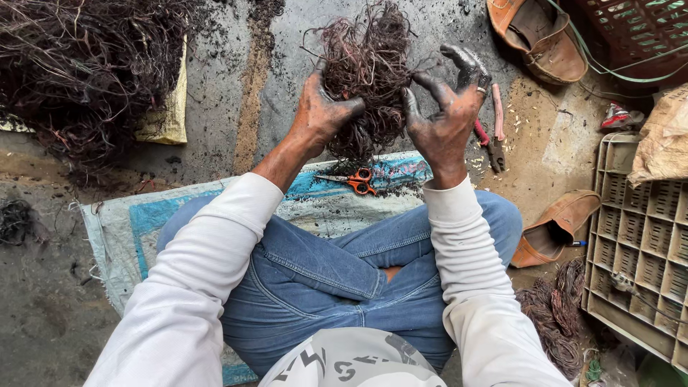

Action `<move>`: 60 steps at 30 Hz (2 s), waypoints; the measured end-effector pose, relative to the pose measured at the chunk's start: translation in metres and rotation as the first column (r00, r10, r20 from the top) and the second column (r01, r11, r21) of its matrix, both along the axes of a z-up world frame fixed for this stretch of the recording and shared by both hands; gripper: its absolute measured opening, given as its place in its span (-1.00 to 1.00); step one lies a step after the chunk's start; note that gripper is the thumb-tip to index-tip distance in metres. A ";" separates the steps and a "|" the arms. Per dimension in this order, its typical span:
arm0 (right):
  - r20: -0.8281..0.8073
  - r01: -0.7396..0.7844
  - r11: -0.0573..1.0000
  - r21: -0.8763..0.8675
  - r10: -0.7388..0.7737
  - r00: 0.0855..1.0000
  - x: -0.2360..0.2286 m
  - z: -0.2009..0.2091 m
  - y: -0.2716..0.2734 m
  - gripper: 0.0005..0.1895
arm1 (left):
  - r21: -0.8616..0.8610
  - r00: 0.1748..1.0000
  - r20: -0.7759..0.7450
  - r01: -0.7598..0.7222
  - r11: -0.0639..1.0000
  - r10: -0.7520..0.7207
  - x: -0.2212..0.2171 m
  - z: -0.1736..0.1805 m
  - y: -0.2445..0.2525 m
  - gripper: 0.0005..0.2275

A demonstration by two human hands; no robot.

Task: The person sits on a mat and sorts through a large pile of tangled dark wire, picking up clumps, shaking them, and using scissors to cut sections. The person moves the processed wire to a separate pile on the floor.

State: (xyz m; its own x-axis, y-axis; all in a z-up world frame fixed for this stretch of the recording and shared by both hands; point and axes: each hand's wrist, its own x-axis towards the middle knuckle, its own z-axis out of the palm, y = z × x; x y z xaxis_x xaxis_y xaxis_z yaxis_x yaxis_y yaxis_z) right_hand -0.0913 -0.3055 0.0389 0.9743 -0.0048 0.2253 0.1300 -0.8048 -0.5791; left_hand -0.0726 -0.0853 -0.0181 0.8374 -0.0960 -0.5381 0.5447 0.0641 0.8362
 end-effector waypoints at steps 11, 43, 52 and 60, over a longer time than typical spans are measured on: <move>0.087 -0.105 0.988 0.111 0.096 0.992 -0.001 0.003 0.012 -0.89 | 0.057 0.980 0.154 0.121 0.991 -0.129 -0.004 0.010 0.002 -0.24; -0.051 0.036 0.350 0.936 0.034 0.998 0.003 -0.006 -0.009 -0.71 | 0.413 0.973 0.162 0.084 0.907 -0.164 -0.003 -0.031 0.011 -0.22; -0.214 0.176 0.374 0.910 0.061 0.975 0.005 0.003 -0.011 -0.62 | 0.077 0.976 0.209 0.044 0.996 -0.060 -0.005 -0.038 0.018 -0.08; -0.338 0.025 0.614 0.789 0.400 0.852 -0.014 0.019 0.027 -0.02 | -0.024 0.980 0.189 0.061 0.998 -0.055 0.001 -0.002 0.011 -0.19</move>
